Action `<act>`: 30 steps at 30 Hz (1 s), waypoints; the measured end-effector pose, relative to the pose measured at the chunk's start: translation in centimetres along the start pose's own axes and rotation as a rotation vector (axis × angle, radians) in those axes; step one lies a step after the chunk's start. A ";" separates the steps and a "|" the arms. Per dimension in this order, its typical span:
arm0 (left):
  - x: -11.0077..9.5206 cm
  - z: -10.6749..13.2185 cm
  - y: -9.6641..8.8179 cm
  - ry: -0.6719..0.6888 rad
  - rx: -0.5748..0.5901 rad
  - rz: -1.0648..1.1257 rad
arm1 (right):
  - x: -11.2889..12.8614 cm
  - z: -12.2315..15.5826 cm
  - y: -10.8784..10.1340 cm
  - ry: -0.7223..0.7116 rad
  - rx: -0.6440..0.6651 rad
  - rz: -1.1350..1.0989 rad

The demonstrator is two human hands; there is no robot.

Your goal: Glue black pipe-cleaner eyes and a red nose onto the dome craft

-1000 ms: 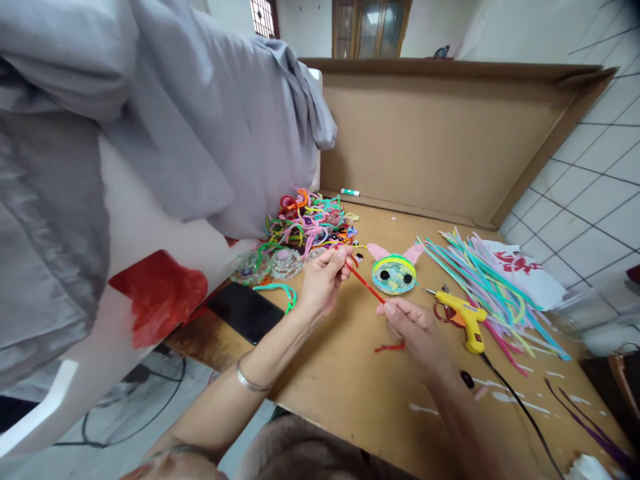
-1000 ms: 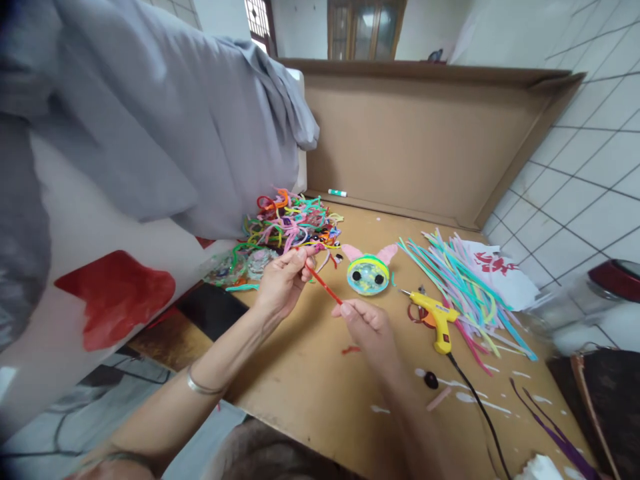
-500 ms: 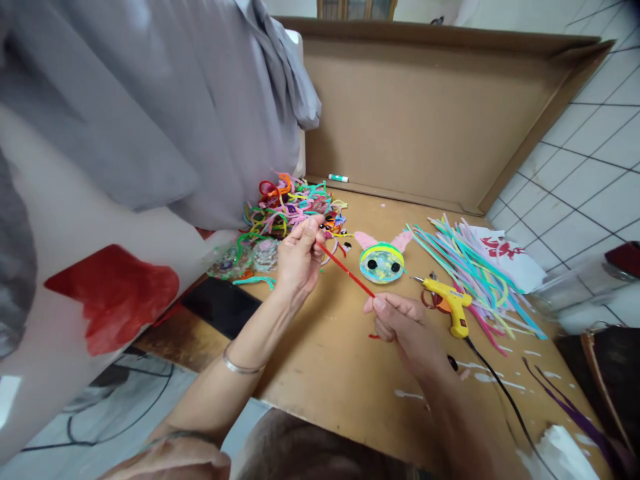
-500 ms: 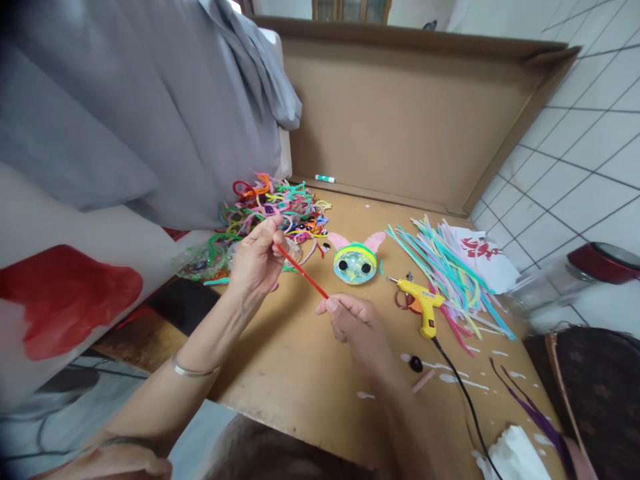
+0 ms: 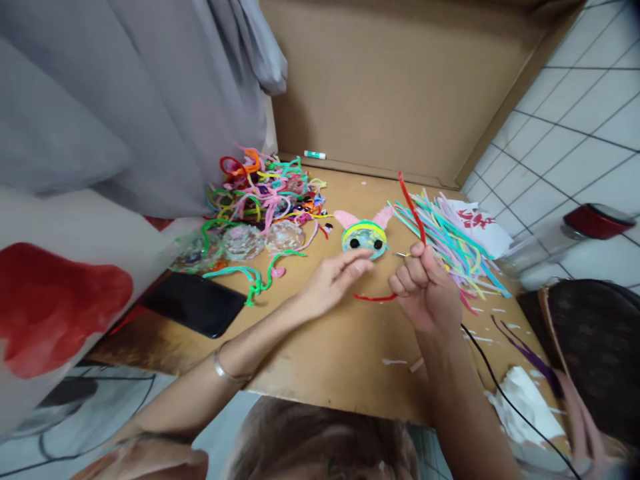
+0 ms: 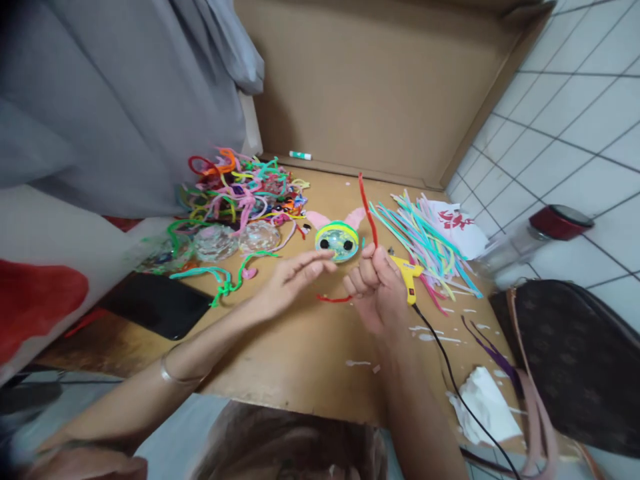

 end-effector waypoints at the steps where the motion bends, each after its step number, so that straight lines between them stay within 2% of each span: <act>1: -0.3 0.4 1.9 0.015 0.142 -0.079 | 0.3 0.0 -0.1 -0.030 -0.012 -0.005; 3: -0.5 1.3 4.5 0.065 0.327 -0.220 | 0.7 -0.1 -0.4 -0.077 -0.032 -0.004; 6: 0.0 1.9 4.9 0.079 0.272 -0.372 | 1.6 0.1 -1.1 -0.152 -0.065 -0.019; 11: 1.4 2.2 3.6 0.047 0.184 -0.318 | 4.2 1.2 -2.2 -0.367 -0.154 0.001; 20: 1.8 1.7 1.7 0.048 0.101 -0.229 | 4.7 2.0 -2.0 -0.433 -0.201 0.081; 26: 3.6 1.1 0.8 -0.094 0.122 -0.132 | 5.8 1.9 -2.0 -0.528 -0.197 0.113; 30: 5.1 0.9 1.0 -0.264 0.198 0.104 | 6.6 1.9 -2.4 -0.576 -0.210 0.137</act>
Point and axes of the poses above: each hand's wrist, its own z-axis away from the middle knuckle, its own y-axis out of the palm, x = y × z, the point moved 8 cm from there along -z, towards the middle knuckle, and after that the axes turned 7 degrees about -z, right-handed, at the moved point
